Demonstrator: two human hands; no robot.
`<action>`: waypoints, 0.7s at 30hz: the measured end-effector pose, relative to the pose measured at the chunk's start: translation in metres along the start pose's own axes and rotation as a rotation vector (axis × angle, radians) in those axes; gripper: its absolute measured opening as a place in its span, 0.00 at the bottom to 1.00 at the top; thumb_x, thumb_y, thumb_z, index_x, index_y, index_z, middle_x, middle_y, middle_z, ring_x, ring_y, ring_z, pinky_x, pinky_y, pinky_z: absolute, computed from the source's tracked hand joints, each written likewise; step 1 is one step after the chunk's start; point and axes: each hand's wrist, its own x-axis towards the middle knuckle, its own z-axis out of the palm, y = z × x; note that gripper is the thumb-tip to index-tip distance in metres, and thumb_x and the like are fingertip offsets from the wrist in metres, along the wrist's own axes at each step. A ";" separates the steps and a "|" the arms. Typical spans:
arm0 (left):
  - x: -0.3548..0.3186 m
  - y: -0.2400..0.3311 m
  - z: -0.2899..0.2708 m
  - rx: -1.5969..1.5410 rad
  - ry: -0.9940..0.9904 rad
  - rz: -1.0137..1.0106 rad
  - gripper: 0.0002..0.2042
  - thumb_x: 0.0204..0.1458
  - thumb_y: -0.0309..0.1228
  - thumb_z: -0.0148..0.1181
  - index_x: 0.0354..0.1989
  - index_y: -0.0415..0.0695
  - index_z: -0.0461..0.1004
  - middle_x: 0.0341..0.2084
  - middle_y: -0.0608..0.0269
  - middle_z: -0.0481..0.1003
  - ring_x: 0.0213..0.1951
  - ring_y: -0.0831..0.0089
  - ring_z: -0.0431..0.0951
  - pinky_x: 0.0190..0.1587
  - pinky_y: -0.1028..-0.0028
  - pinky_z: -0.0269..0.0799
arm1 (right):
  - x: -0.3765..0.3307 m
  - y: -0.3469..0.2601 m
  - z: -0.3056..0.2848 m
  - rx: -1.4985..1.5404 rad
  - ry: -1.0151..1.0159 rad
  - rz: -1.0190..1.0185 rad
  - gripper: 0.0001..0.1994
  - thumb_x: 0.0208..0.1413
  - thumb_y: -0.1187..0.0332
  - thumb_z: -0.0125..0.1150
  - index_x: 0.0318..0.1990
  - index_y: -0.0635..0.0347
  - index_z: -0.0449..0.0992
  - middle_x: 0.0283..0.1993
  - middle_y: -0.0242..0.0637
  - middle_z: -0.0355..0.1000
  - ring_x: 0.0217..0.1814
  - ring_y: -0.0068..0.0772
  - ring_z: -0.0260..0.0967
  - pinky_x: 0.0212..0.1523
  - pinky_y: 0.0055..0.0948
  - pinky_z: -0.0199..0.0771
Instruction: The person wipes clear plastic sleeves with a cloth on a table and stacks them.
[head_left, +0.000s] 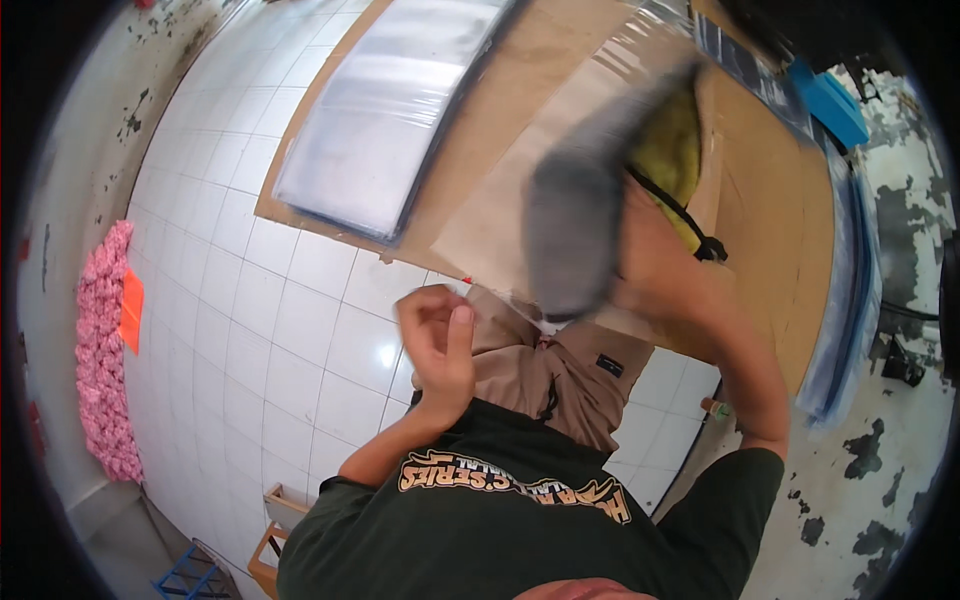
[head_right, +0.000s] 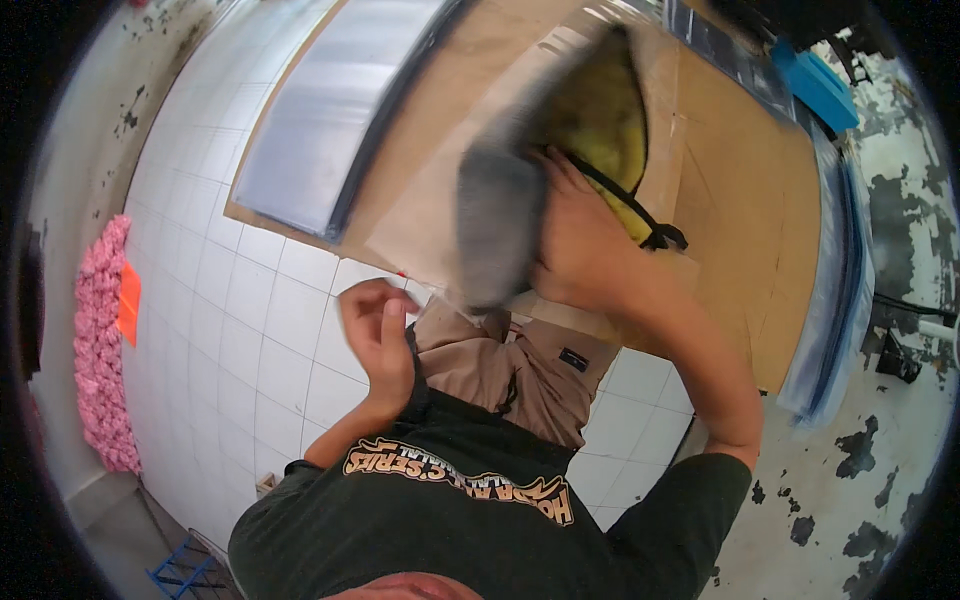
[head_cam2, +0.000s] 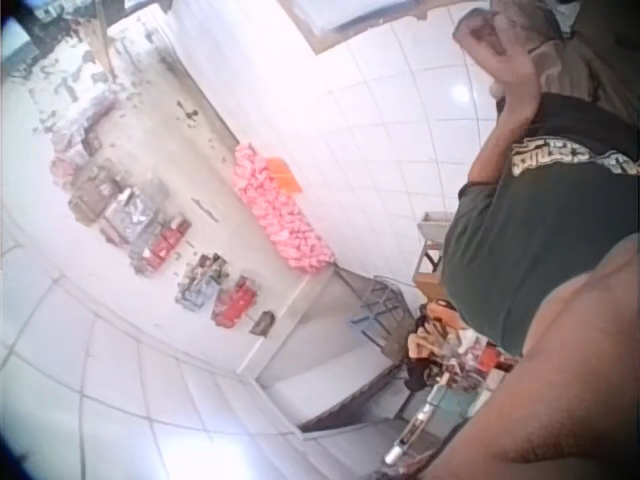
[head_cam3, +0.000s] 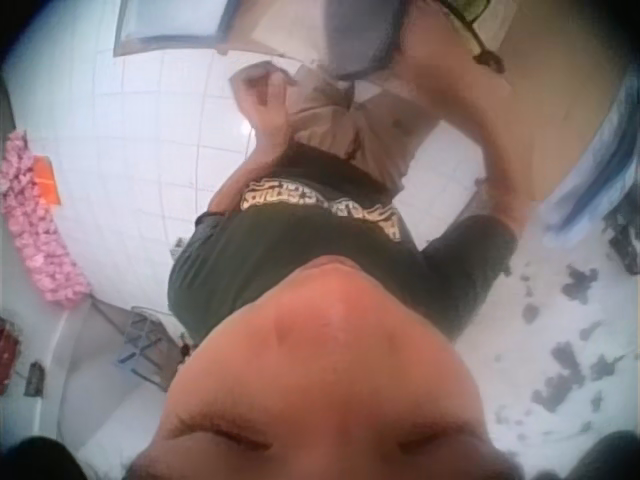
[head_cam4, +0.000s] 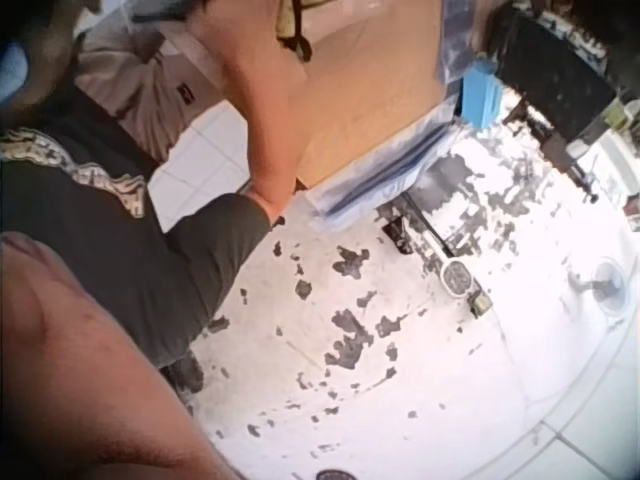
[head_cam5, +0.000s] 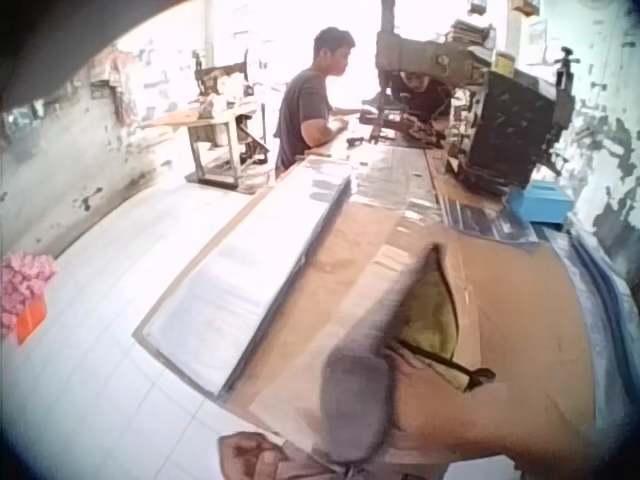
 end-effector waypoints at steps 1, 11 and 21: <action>0.004 0.005 -0.003 -0.105 -0.186 -0.274 0.12 0.61 0.34 0.53 0.38 0.37 0.64 0.33 0.54 0.71 0.33 0.68 0.75 0.37 0.70 0.75 | 0.007 0.000 0.006 -0.025 -0.019 -0.023 0.27 0.42 0.63 0.56 0.51 0.71 0.70 0.59 0.63 0.61 0.65 0.60 0.56 0.68 0.56 0.49; 0.016 0.011 0.010 -0.032 -0.372 -0.553 0.09 0.58 0.26 0.57 0.41 0.31 0.74 0.28 0.60 0.79 0.28 0.79 0.78 0.31 0.78 0.75 | 0.010 -0.031 0.001 0.114 -0.187 -0.256 0.21 0.50 0.57 0.56 0.51 0.55 0.74 0.62 0.46 0.63 0.66 0.48 0.56 0.68 0.60 0.46; 0.017 0.021 0.007 -0.054 -0.414 -0.665 0.08 0.59 0.24 0.53 0.45 0.34 0.71 0.28 0.55 0.78 0.28 0.69 0.81 0.30 0.72 0.79 | 0.060 -0.041 0.027 -0.039 0.009 -0.080 0.27 0.58 0.48 0.47 0.63 0.48 0.65 0.60 0.43 0.66 0.66 0.48 0.57 0.59 0.60 0.55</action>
